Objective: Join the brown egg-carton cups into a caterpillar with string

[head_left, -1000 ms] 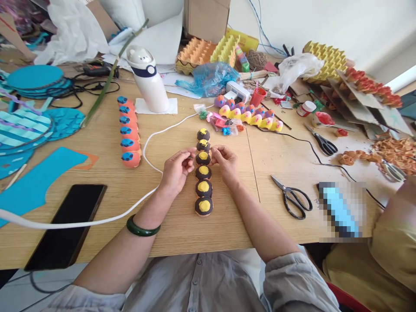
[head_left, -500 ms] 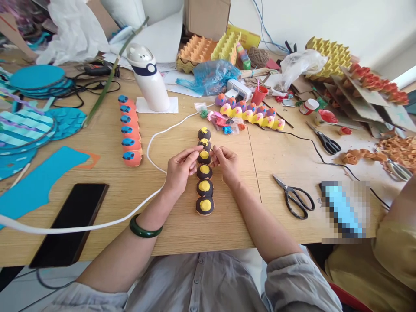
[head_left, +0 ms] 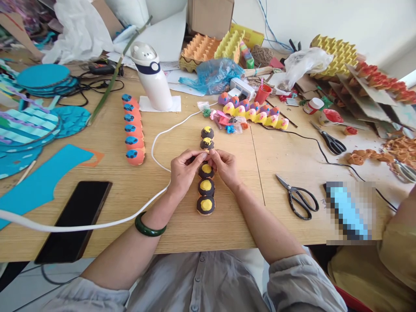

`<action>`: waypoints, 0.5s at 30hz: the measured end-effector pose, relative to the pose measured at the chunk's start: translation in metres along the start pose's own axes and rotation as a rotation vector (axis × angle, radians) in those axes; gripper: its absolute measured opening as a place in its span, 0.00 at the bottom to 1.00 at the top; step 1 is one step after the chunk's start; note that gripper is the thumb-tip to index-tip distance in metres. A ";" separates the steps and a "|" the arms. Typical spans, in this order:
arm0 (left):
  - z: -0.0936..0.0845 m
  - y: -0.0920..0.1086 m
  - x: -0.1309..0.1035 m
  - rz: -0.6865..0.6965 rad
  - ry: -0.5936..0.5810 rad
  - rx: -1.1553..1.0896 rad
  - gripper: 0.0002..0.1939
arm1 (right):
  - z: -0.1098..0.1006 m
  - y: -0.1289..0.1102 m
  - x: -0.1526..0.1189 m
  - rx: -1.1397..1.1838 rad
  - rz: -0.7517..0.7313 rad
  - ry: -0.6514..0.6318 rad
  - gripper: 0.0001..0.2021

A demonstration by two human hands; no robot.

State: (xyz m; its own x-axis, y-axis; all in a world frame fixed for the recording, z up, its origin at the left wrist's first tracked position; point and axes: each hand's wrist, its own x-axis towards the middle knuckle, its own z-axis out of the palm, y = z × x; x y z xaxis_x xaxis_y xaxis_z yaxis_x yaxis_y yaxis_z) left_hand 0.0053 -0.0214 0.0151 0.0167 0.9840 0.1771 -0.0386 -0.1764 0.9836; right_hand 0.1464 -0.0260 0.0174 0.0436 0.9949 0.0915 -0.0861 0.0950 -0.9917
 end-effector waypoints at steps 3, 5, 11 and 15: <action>0.000 0.002 0.001 0.010 0.019 -0.009 0.11 | 0.000 0.000 0.000 0.023 0.023 0.007 0.31; -0.001 0.002 0.002 0.020 0.015 0.008 0.10 | 0.000 0.000 0.000 0.043 0.042 0.016 0.30; -0.001 0.003 0.002 -0.083 -0.024 -0.024 0.14 | -0.002 0.000 0.003 0.110 0.065 0.043 0.27; 0.001 0.005 0.002 -0.210 0.011 -0.115 0.14 | -0.004 0.004 0.005 0.139 0.057 0.073 0.25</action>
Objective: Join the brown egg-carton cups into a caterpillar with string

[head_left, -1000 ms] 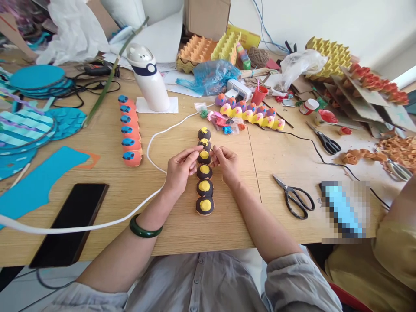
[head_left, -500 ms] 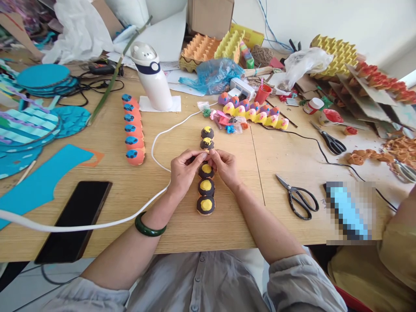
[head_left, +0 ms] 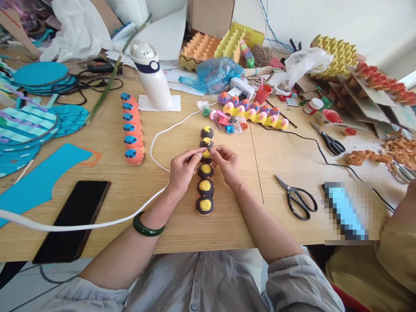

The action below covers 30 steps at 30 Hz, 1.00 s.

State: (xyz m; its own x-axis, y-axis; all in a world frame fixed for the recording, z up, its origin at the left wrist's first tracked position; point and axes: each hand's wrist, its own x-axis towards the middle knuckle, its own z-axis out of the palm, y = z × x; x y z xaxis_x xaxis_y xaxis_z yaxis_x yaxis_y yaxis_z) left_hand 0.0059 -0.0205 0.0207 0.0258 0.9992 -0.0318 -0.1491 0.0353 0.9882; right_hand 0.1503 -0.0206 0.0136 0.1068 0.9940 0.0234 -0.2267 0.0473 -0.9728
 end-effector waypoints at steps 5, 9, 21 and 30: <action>0.003 0.005 0.000 -0.095 0.026 -0.093 0.14 | -0.001 0.003 0.001 0.013 -0.003 0.003 0.25; 0.004 0.006 0.000 -0.100 -0.006 -0.145 0.14 | -0.001 0.000 0.000 -0.002 0.025 -0.026 0.24; 0.003 0.005 -0.001 -0.068 -0.034 -0.167 0.15 | 0.000 -0.002 -0.001 -0.011 0.031 -0.025 0.24; 0.000 0.003 0.000 0.037 -0.079 -0.045 0.13 | 0.000 -0.005 -0.001 -0.038 0.047 -0.083 0.25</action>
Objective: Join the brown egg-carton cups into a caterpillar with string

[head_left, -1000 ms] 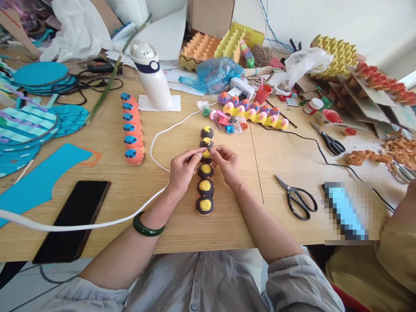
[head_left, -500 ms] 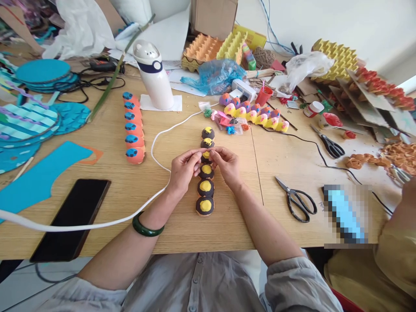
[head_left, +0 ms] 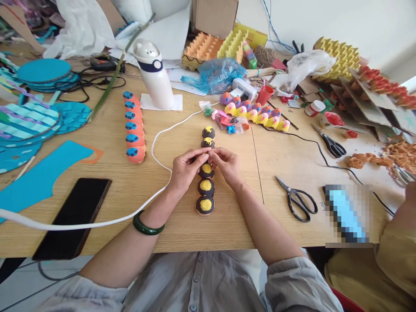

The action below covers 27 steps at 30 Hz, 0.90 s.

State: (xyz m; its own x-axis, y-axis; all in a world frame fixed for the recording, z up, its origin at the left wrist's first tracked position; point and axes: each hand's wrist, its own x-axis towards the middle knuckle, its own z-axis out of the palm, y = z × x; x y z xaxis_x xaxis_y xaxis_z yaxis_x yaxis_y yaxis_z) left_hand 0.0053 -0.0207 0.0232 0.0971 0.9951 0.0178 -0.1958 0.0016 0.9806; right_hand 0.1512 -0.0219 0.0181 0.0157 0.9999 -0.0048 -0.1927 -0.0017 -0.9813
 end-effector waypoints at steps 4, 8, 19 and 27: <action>0.001 0.001 0.002 -0.048 0.012 -0.079 0.11 | 0.000 -0.003 -0.001 -0.002 -0.014 -0.024 0.25; 0.002 0.003 0.003 -0.094 0.038 -0.153 0.11 | 0.001 -0.006 -0.003 -0.020 -0.030 -0.048 0.25; 0.002 0.007 0.002 -0.164 0.015 -0.226 0.18 | 0.001 -0.003 -0.002 -0.004 -0.004 -0.043 0.26; 0.003 0.003 0.003 -0.095 0.033 -0.115 0.14 | 0.000 -0.004 -0.002 -0.038 0.003 -0.046 0.27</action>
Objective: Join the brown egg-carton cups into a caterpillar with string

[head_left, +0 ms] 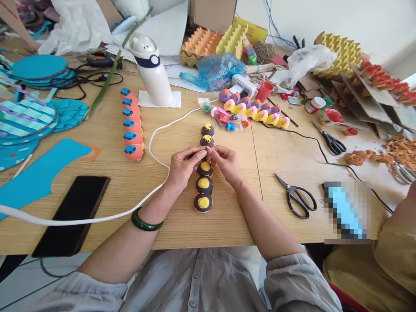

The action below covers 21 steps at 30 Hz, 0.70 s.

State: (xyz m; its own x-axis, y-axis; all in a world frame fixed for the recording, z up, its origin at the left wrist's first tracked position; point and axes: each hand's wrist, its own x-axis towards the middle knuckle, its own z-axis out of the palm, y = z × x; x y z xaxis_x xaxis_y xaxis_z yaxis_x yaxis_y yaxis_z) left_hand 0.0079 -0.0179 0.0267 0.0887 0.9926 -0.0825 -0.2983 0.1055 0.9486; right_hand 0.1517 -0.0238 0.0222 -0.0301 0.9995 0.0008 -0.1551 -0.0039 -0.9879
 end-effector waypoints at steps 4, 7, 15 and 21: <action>0.001 0.003 0.001 -0.052 0.039 -0.063 0.13 | -0.001 -0.001 -0.001 -0.006 -0.007 0.002 0.26; 0.000 0.005 0.002 -0.103 0.048 -0.116 0.15 | -0.001 0.000 -0.001 0.009 -0.032 0.027 0.26; 0.000 0.005 0.001 -0.171 -0.018 -0.189 0.19 | -0.003 0.004 0.001 0.028 -0.045 0.064 0.25; 0.002 0.006 0.000 -0.175 -0.011 -0.211 0.21 | 0.000 0.001 0.000 0.045 -0.018 0.051 0.26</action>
State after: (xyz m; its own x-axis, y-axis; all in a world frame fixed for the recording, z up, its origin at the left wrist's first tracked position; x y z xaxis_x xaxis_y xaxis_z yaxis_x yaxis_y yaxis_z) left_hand 0.0076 -0.0173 0.0326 0.1665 0.9575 -0.2356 -0.4692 0.2871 0.8351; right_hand 0.1517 -0.0235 0.0217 0.0231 0.9997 0.0098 -0.1995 0.0142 -0.9798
